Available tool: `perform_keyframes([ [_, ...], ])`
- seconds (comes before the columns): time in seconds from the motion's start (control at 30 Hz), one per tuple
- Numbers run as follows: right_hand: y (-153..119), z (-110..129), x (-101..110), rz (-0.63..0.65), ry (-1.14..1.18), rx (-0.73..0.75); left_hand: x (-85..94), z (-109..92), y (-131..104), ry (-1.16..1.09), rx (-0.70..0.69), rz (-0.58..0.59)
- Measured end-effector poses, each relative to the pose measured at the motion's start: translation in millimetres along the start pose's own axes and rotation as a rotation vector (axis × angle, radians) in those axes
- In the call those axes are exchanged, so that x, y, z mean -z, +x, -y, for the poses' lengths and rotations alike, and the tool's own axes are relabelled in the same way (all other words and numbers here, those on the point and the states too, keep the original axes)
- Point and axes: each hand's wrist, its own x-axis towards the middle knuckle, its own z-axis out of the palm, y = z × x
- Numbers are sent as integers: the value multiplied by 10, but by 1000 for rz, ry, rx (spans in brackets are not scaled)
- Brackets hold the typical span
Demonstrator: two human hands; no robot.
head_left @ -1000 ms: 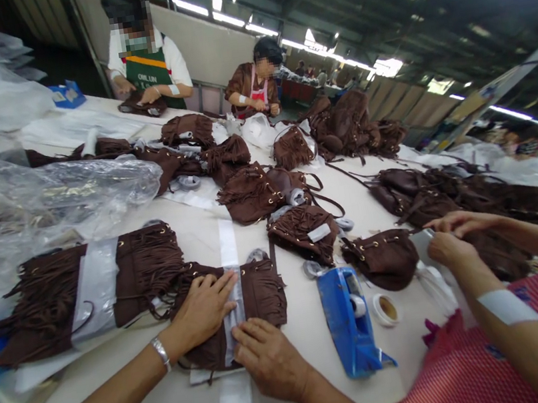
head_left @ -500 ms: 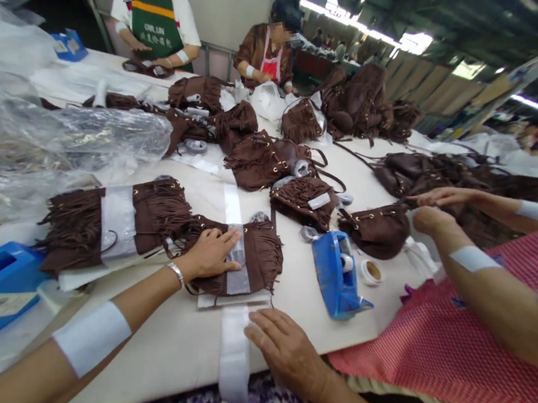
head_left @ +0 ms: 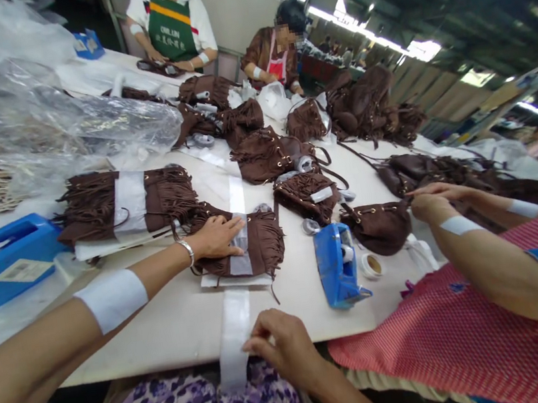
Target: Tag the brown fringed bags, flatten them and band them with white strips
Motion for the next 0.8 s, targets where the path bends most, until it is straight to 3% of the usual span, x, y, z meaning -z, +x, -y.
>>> perform_keyframes([
  [0.17,132,-107,-333,174,-150,61,0,-22,-8,12,6,-10],
  [0.3,94,-185,-384,237,-133,55,-3,-27,-5,13,4,-19],
  [0.57,186,-183,-100,286,85,57,5,-28,-18,3,-2,-32],
  [0.8,553,-80,379,207,276,-88,17,-69,-52,11,-12,-86],
])
